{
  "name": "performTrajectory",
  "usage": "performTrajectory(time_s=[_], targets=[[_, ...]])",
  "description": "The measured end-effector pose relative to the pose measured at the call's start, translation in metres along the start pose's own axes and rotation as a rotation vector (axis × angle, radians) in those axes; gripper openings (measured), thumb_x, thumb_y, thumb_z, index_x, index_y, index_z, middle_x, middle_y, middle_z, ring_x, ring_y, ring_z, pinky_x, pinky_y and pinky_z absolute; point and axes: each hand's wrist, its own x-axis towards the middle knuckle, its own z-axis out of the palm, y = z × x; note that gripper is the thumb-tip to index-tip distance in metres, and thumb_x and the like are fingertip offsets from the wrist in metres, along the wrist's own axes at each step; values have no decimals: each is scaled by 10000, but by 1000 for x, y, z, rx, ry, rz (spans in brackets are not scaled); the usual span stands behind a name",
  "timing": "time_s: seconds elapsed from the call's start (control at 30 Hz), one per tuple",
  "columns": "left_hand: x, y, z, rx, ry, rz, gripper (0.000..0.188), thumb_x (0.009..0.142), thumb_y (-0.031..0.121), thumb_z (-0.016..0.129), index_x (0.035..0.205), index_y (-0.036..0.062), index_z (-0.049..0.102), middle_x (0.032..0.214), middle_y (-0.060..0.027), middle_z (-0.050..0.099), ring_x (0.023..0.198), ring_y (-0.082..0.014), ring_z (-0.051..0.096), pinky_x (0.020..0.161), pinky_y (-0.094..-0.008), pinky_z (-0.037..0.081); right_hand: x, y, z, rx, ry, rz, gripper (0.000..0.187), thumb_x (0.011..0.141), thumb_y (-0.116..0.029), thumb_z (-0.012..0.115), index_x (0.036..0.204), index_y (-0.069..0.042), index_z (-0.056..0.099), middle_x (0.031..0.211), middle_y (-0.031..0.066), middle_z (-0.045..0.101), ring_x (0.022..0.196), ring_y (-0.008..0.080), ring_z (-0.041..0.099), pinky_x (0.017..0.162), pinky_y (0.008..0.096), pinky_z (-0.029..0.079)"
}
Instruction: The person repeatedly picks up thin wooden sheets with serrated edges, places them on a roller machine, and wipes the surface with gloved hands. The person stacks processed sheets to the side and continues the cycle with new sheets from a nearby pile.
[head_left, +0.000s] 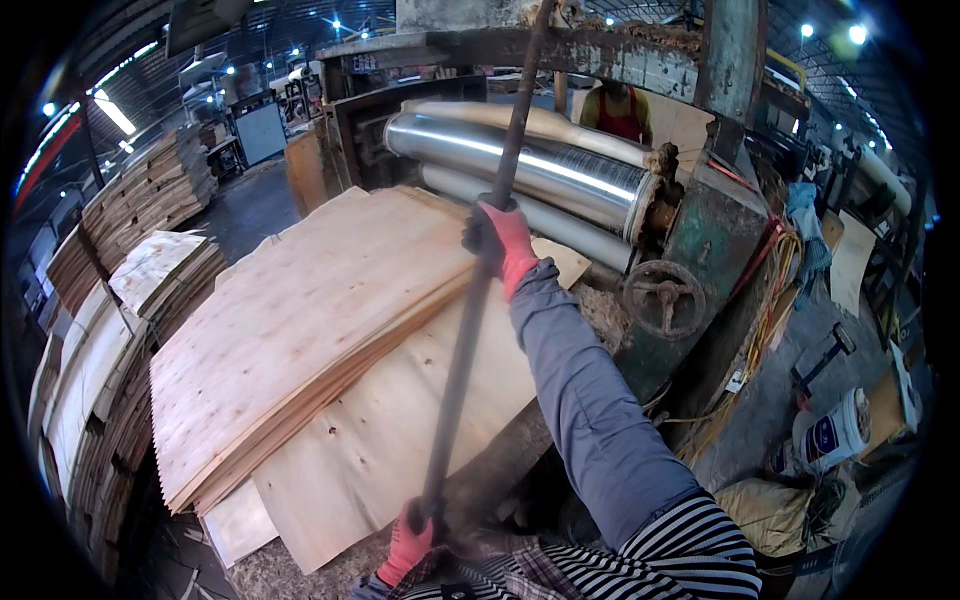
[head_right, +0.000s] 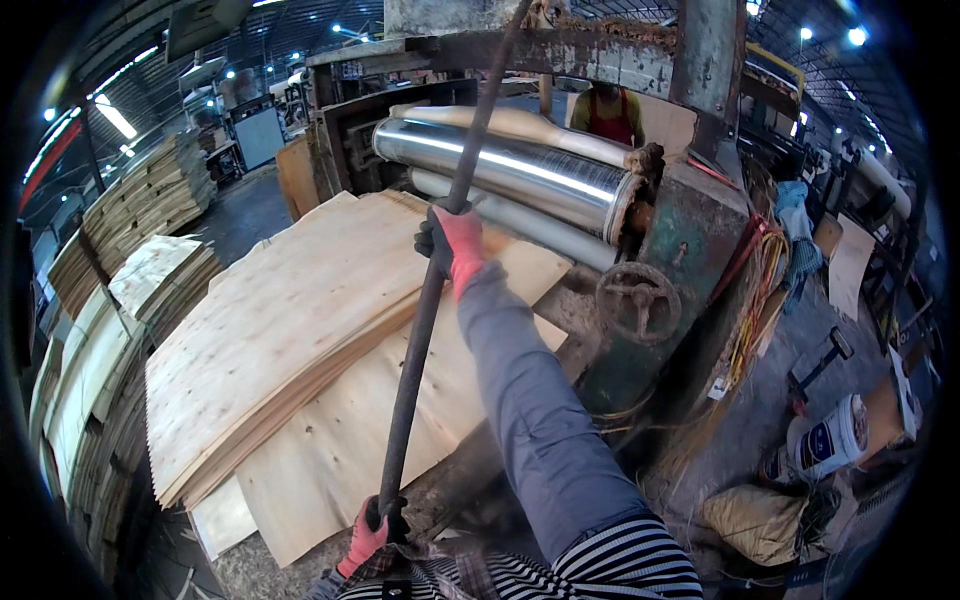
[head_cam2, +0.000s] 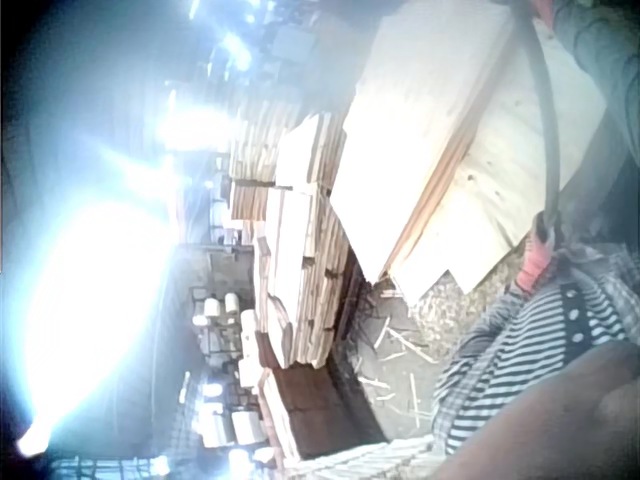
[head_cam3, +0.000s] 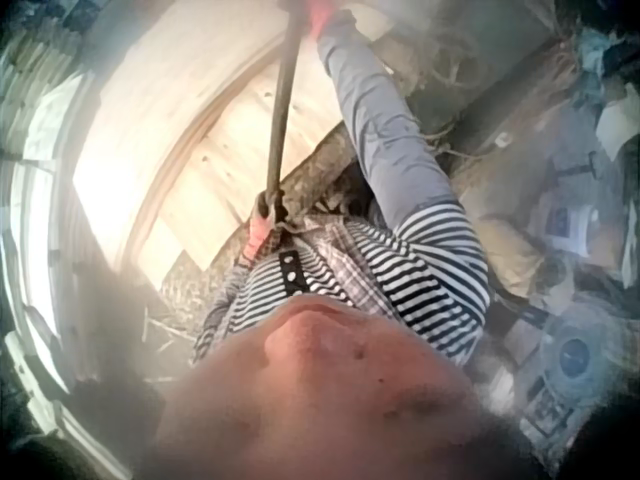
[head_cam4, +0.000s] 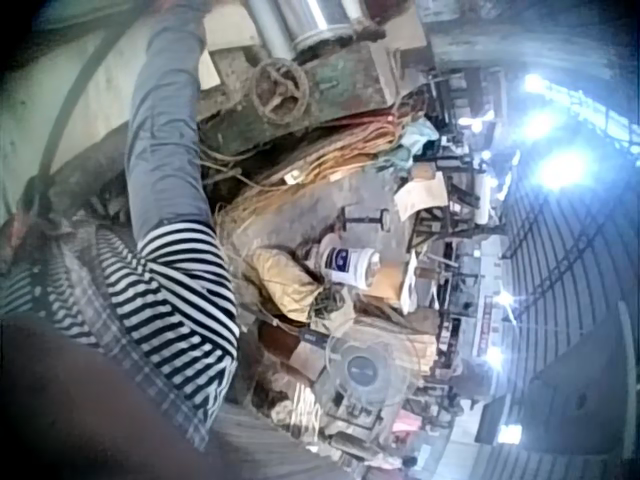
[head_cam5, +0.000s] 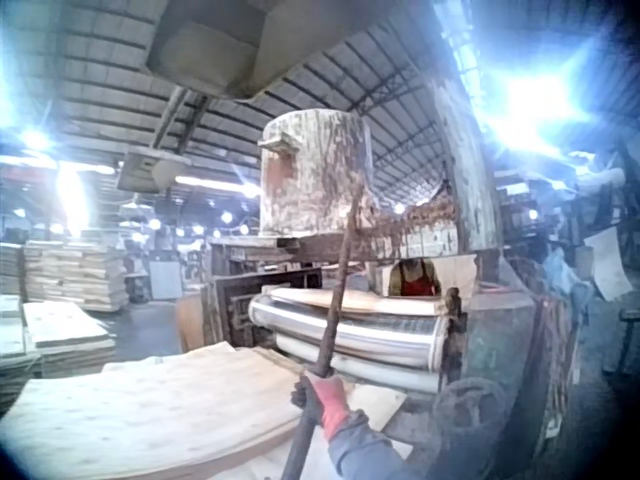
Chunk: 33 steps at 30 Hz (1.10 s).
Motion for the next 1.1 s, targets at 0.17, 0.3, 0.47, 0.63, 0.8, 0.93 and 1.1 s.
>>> performTrajectory(time_s=[0.17, 0.3, 0.47, 0.63, 0.8, 0.93, 1.1], targets=[[-6, 57, 17, -129, -6, -136, 221, 813, 63, 500, 1015, 10, 430, 762, -76, 550, 587, -126, 536, 492, -239, 448, -3, -14, 2, -13, 24, -18, 131, 773, -134, 564, 815, -80, 452, 610, 66, 493, 488, 174, 511, 430, 309, 438], [-11, 70, 14, -117, 6, -135, 213, 823, 87, 495, 1014, 19, 431, 724, -71, 543, 536, -118, 526, 443, -234, 435, 3, -10, 7, -15, 3, -41, 124, 767, -123, 566, 798, -65, 461, 582, 56, 491, 466, 169, 507, 419, 300, 435], [-14, 75, 11, -136, -8, -104, 214, 826, 113, 507, 1009, 22, 444, 702, -71, 548, 540, -112, 533, 443, -232, 434, 4, -18, 14, 26, 23, -101, 126, 756, -75, 535, 678, -37, 444, 529, 72, 442, 402, 194, 461, 378, 300, 418], [-17, 85, 9, -51, 4, -135, 199, 827, 122, 508, 990, 19, 459, 685, -66, 553, 538, -112, 534, 452, -234, 438, -1, -24, 20, 14, 53, -92, 126, 752, -78, 540, 676, -24, 455, 531, 76, 457, 408, 186, 467, 390, 297, 431], [-19, 84, 8, -71, 2, -98, 214, 834, 112, 495, 1016, 14, 440, 692, -76, 555, 543, -125, 542, 461, -237, 447, 1, -27, 21, 0, 55, -111, 135, 762, -94, 551, 733, 1, 460, 538, 84, 470, 422, 190, 483, 397, 300, 440], [-22, 89, 7, -80, -3, -141, 228, 839, 112, 491, 1033, 11, 426, 695, -81, 555, 547, -128, 547, 464, -237, 452, 6, -28, 16, -21, 13, -70, 136, 772, -104, 557, 832, -32, 458, 604, 71, 501, 473, 170, 513, 421, 291, 446], [-23, 95, 9, -92, -20, -139, 226, 844, 127, 490, 1030, 12, 433, 686, -77, 551, 530, -122, 536, 455, -232, 442, 3, -33, 18, -6, 9, -68, 147, 777, -111, 556, 868, -53, 456, 635, 60, 515, 491, 155, 523, 436, 285, 454]])
